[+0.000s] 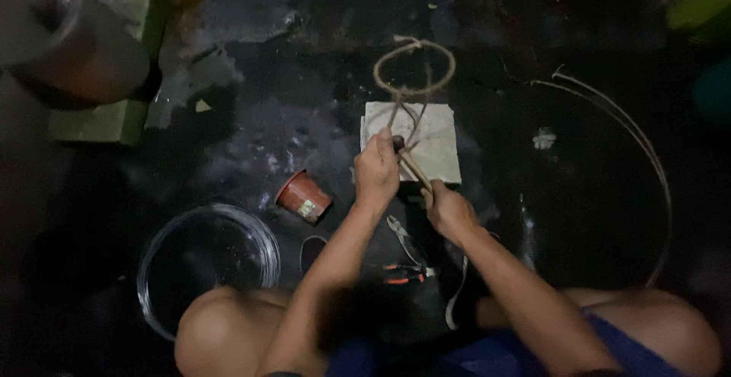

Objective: The person sits on the floor and repairs a looped rope by using pliers to pull and tighten sections, then uses a hammer to tap and flatten the rope against a small block. The rope is repeatedly repositioned and adjusted during the process.

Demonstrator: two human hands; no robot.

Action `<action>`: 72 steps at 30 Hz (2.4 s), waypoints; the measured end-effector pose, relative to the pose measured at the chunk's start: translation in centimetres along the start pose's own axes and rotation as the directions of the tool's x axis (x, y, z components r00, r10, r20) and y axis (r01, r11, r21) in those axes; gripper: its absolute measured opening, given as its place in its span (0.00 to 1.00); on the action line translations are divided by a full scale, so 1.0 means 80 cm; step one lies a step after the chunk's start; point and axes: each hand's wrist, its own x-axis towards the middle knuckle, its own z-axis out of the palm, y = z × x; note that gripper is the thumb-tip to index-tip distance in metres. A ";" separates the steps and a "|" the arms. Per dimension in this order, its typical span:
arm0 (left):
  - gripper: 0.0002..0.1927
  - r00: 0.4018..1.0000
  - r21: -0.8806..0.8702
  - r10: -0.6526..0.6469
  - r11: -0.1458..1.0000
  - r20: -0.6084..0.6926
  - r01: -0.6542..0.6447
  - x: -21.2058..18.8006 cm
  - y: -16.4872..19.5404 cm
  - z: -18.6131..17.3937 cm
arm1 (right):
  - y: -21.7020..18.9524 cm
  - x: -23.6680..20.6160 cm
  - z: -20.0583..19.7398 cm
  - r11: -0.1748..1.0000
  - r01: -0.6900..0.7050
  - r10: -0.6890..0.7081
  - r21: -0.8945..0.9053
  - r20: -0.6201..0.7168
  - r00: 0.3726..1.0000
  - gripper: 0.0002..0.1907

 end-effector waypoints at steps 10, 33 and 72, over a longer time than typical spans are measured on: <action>0.33 0.989 0.090 -0.143 0.986 0.046 0.139 0.010 0.004 -0.003 | 0.010 0.004 0.015 0.999 -0.048 0.048 -0.020 -0.030 0.998 0.16; 0.29 1.000 0.034 0.012 0.999 -0.020 -0.011 0.022 -0.016 -0.004 | 0.014 0.007 0.019 0.999 -0.034 0.034 -0.009 0.058 0.998 0.17; 0.26 0.708 -0.800 -0.687 0.327 0.165 0.504 0.040 -0.165 -0.069 | 0.031 -0.008 0.054 0.972 -0.139 0.154 0.190 -0.072 0.985 0.18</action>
